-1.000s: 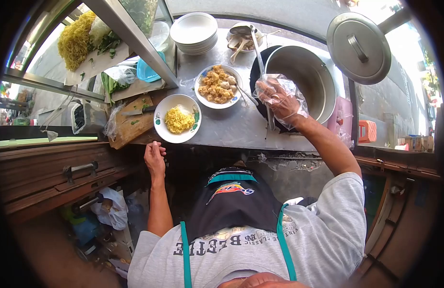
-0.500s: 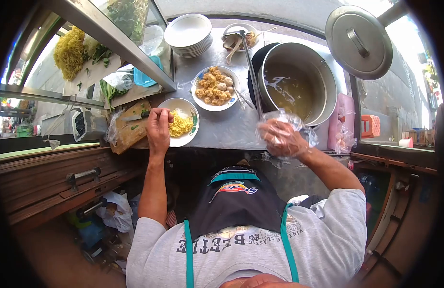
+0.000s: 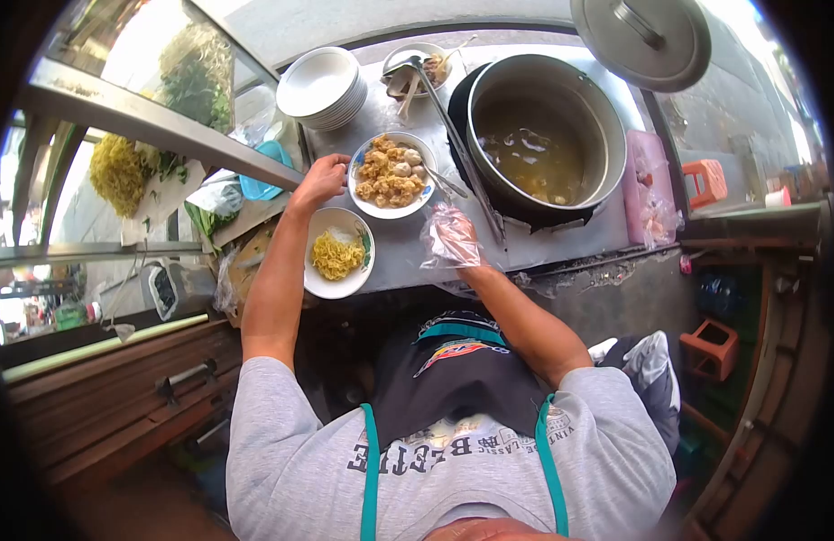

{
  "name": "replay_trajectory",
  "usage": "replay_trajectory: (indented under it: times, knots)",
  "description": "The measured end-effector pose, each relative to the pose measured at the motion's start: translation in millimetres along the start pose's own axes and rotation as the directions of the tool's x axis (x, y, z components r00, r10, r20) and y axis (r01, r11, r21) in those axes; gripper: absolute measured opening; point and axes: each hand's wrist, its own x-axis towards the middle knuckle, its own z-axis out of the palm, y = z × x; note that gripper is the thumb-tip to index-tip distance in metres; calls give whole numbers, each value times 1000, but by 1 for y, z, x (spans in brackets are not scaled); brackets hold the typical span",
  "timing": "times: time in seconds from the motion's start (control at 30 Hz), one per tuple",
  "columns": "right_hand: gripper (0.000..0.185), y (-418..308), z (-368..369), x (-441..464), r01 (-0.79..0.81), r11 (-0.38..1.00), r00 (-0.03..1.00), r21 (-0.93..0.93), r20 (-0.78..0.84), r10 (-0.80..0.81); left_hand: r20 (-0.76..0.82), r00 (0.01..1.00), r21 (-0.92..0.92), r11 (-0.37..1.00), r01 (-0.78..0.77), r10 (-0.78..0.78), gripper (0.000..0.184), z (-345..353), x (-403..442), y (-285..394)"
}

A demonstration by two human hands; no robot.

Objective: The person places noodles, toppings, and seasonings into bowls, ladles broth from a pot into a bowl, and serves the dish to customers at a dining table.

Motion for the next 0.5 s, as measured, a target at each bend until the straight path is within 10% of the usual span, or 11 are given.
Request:
replay_trajectory:
  times: [0.07, 0.17, 0.2, 0.5]
  knots:
    - [19, -26, 26, -10, -43, 929, 996, 368, -55, 68, 76, 997, -9, 999, 33, -32, 35, -2, 8, 1]
    - [24, -13, 44, 11, 178, 983, 959, 33, -229, -166, 130, 991, -22, 1000, 4, -1, 34, 0, 10, 9]
    - [27, -4, 45, 17, 52, 913, 981, 404, -193, 30, 127, 992, -28, 999, -19, 23, 33, 1, 13, 9]
    - [24, 2, 65, 22, 319, 947, 844, 36, -466, -267, 159, 970, -354, 928, -116, 181, 33, 6, 24, -20]
